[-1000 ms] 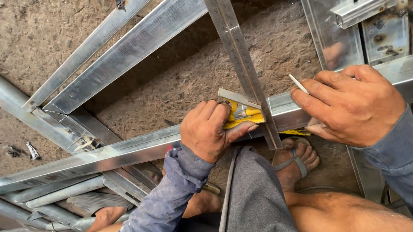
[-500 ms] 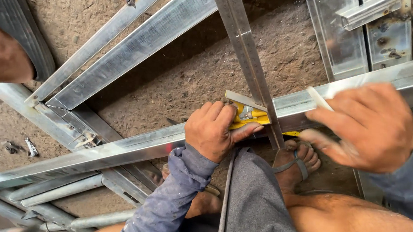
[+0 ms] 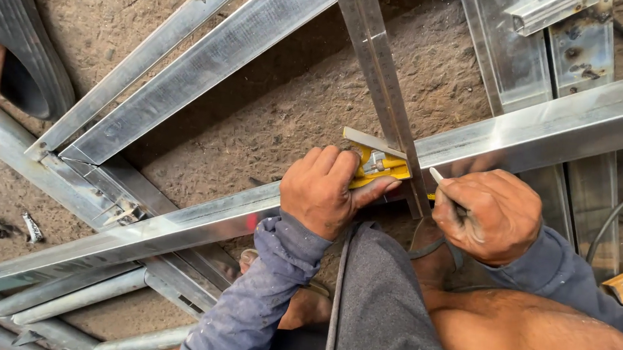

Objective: Measuring and marking metal beams for fabrication using a tape measure, combination square, and marker.

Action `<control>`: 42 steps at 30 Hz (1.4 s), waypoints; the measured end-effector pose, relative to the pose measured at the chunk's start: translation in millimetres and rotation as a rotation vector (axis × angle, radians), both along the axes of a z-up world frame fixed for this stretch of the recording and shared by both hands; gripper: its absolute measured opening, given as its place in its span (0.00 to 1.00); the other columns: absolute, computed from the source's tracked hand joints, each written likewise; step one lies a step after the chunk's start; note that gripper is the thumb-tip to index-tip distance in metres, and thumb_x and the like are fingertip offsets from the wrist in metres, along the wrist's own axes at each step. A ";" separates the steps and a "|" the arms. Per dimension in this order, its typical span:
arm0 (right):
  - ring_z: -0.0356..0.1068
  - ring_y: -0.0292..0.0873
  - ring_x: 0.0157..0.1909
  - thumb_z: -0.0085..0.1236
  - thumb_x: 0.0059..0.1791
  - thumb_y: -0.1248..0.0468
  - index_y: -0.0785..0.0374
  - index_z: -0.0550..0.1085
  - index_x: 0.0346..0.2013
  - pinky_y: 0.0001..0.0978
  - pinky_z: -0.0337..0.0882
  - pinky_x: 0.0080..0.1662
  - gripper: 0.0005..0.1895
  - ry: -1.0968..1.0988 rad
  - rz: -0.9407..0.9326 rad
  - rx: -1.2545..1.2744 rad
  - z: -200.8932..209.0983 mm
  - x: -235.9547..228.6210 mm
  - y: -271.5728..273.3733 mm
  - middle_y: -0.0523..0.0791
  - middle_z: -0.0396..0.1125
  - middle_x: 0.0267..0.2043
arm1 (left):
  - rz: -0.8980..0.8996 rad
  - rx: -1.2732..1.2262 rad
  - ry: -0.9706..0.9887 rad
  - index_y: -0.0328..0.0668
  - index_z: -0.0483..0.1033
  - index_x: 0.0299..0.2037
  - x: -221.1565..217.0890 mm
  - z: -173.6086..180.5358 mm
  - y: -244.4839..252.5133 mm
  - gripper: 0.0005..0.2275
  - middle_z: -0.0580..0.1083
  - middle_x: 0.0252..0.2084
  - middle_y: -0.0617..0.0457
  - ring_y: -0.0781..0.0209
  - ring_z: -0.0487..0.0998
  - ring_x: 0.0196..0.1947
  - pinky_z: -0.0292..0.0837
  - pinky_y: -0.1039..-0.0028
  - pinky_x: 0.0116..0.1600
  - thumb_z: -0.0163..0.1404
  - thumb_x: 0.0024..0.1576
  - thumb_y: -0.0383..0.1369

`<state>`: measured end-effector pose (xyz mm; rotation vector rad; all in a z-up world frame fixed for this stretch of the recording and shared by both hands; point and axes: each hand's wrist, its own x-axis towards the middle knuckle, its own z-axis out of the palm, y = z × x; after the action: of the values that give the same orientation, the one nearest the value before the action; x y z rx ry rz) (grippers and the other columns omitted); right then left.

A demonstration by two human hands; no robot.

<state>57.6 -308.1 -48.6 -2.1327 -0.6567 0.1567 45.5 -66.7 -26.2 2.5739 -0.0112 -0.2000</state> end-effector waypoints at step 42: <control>0.69 0.50 0.28 0.62 0.41 0.68 0.59 0.77 0.42 0.40 0.69 0.34 0.14 0.330 0.339 -0.337 32.6 -1.0 -72.7 0.45 0.72 0.31 | 0.065 0.030 -0.088 0.40 0.70 0.32 -10.6 3.3 -4.3 0.20 0.66 0.28 0.52 0.55 0.68 0.25 0.66 0.66 0.31 0.61 0.55 0.48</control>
<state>56.6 -380.8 -16.0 -2.2202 -0.8320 0.8375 34.9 -70.9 -22.9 2.6070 0.0438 -0.0632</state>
